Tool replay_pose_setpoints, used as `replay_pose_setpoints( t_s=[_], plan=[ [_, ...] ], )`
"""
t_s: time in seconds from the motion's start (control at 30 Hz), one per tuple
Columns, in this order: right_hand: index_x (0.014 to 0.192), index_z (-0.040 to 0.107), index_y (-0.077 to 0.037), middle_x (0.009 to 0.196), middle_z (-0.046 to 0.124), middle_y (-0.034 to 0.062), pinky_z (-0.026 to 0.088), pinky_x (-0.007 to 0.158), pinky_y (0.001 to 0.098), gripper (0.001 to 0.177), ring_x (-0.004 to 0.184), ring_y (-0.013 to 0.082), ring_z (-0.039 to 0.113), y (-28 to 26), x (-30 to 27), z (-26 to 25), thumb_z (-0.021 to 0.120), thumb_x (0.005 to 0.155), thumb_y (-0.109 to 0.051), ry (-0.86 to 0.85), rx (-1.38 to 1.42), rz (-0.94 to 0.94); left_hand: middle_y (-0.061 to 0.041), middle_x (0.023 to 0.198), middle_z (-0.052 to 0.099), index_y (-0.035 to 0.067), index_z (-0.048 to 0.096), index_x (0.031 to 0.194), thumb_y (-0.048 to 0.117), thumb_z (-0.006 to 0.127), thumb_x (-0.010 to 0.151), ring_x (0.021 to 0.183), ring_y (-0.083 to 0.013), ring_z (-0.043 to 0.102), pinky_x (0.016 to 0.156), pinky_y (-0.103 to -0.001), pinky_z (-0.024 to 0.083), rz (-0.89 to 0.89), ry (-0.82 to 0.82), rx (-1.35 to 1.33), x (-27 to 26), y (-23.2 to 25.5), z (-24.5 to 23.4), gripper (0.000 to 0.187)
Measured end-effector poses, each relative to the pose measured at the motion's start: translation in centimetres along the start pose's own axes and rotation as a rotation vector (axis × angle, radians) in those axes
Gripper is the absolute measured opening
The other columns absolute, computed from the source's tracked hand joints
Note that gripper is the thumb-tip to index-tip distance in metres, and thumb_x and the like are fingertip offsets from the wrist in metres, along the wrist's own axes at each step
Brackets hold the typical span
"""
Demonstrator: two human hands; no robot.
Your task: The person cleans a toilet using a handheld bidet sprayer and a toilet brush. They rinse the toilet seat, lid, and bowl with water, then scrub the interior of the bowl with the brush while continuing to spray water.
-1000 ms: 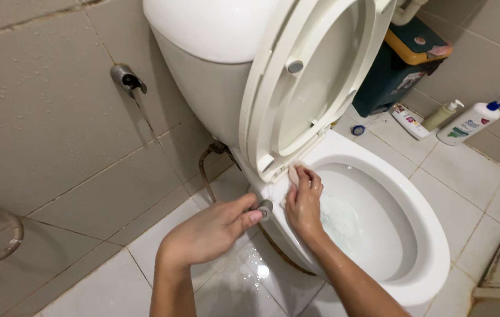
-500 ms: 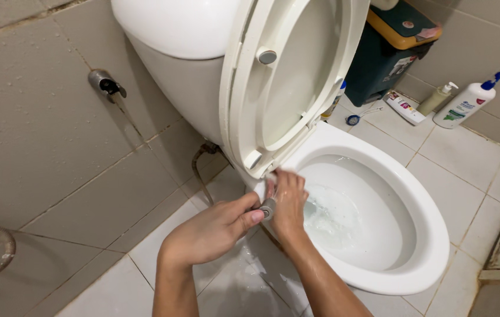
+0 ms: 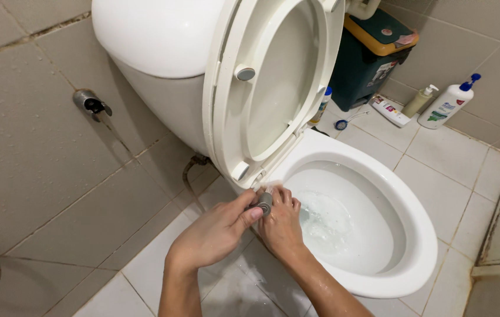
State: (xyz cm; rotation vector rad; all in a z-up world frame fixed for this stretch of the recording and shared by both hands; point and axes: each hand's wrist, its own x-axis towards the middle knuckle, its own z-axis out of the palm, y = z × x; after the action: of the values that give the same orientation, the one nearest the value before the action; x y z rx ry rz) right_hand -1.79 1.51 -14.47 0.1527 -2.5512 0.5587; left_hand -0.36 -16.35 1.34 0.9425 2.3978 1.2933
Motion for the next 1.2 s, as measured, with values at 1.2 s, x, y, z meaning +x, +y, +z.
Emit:
replay_pose_setpoints(
  t_s=[1.2],
  plan=[
    [0.129,0.059,0.0,0.129,0.057,0.018,0.052,0.086,0.0486,0.052,0.103,0.0414,0.05,11.4,9.1,3.7,0.065,0.078,-0.009,0.026,-0.189,0.233,-0.024,0.076,0.066,0.009,0.049,0.119,0.036,0.047,0.101,0.077,-0.0454,0.063,0.069,-0.053,0.043,-0.156,-0.086,-0.058,6.0,3.4,1.7,0.033]
  ],
)
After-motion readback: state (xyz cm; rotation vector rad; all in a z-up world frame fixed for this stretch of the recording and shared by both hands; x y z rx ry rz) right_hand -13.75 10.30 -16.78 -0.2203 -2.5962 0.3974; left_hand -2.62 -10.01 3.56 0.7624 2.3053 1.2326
